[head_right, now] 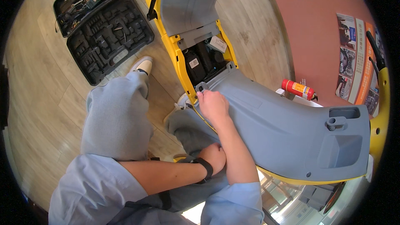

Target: Removing and reattaching plastic panels and checking internal components of an electric scooter.

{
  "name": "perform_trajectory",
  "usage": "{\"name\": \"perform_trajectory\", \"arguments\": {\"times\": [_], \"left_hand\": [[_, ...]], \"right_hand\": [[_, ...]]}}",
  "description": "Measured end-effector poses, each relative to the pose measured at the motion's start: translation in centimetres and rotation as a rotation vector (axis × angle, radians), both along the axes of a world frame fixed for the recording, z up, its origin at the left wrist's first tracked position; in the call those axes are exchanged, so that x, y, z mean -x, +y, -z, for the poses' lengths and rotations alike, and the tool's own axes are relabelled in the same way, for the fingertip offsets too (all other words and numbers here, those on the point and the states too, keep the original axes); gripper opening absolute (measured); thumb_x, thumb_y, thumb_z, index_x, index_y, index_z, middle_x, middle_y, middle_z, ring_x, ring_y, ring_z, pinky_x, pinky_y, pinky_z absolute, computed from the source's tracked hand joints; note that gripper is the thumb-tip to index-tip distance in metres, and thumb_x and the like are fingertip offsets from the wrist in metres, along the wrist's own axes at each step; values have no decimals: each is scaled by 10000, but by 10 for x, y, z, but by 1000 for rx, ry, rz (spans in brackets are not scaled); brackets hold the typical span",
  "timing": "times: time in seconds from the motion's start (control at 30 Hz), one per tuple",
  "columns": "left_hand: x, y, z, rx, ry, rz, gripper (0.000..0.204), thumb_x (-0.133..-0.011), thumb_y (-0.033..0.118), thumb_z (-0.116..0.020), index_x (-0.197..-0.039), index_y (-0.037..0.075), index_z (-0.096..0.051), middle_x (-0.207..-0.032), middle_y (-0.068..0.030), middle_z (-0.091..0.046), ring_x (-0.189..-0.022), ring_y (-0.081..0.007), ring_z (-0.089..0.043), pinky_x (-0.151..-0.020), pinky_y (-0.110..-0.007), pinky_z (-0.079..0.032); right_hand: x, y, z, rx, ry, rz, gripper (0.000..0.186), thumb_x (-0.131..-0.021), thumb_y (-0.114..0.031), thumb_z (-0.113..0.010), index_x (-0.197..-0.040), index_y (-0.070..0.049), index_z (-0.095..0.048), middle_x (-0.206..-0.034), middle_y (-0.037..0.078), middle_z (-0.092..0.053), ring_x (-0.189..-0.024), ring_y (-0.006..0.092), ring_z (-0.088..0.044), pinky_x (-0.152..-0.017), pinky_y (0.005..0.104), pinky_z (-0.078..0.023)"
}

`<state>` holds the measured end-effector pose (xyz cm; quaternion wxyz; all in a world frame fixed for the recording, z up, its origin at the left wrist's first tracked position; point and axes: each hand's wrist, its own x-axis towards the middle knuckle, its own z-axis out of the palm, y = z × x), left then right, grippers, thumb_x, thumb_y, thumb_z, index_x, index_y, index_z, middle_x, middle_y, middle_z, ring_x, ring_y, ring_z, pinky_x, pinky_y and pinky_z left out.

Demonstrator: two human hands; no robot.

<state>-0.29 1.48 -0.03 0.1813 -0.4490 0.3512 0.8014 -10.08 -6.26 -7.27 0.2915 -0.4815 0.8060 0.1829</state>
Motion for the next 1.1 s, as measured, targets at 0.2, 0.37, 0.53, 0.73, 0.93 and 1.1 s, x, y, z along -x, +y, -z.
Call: {"name": "perform_trajectory", "arguments": {"times": [0.2, 0.37, 0.53, 0.73, 0.93, 1.1], "left_hand": [[0, 1, 1, 7, 25, -25, 387, -890, 284, -401, -1011, -16, -614, -1039, -279, -602, -1014, -425, -561, -873, -460, -443], [1, 3, 1, 18, 28, -16, 386, -887, 281, -399, -1000, -19, -614, -1031, -286, -599, -1010, -429, -560, -871, -460, -443], [0, 0, -1, 15, 29, -14, 393, -880, 281, -399, -1001, -24, -614, -1032, -290, -599, -1013, -430, -560, -874, -458, -442], [2, 6, 2, 25, 22, -10, 388, -881, 278, -399, -1009, -15, -618, -1037, -283, -601, -1012, -428, -561, -876, -455, -440], [3, 14, 7, 40, 24, -32, 378, -893, 276, -393, -1012, 0, -623, -1025, -260, -616, -1010, -409, -568, -871, -450, -443], [1, 11, 7, 29, 32, -27, 370, -884, 268, -403, -1033, 3, -615, -1040, -262, -614, -1017, -407, -573, -874, -455, -452]], "right_hand": [[0, -1, -3, -76, 104, -28, 373, -892, -357, -535, -802, -32, -694, -790, 229, -653, -817, 400, -633, -742, 477, -499], [6, 3, 0, 102, 28, -26, 222, -792, -273, -661, -786, -53, -687, -707, 185, -643, -730, 379, -622, -686, 456, -486], [5, 2, -4, 168, -50, -44, 126, -736, -167, -696, -783, -60, -649, -710, 156, -645, -737, 362, -623, -671, 445, -484], [6, 3, -3, 170, -70, -56, 120, -729, -130, -688, -809, -76, -616, -746, 140, -647, -756, 351, -620, -667, 440, -481], [3, 1, -4, 198, -84, -243, 101, -733, -87, -661, -794, -68, -583, -744, 140, -632, -765, 348, -613, -671, 446, -475], [4, 1, -5, 202, -70, -463, 87, -754, -91, -644, -796, -66, -572, -745, 139, -626, -775, 351, -610, -679, 447, -478]]}}
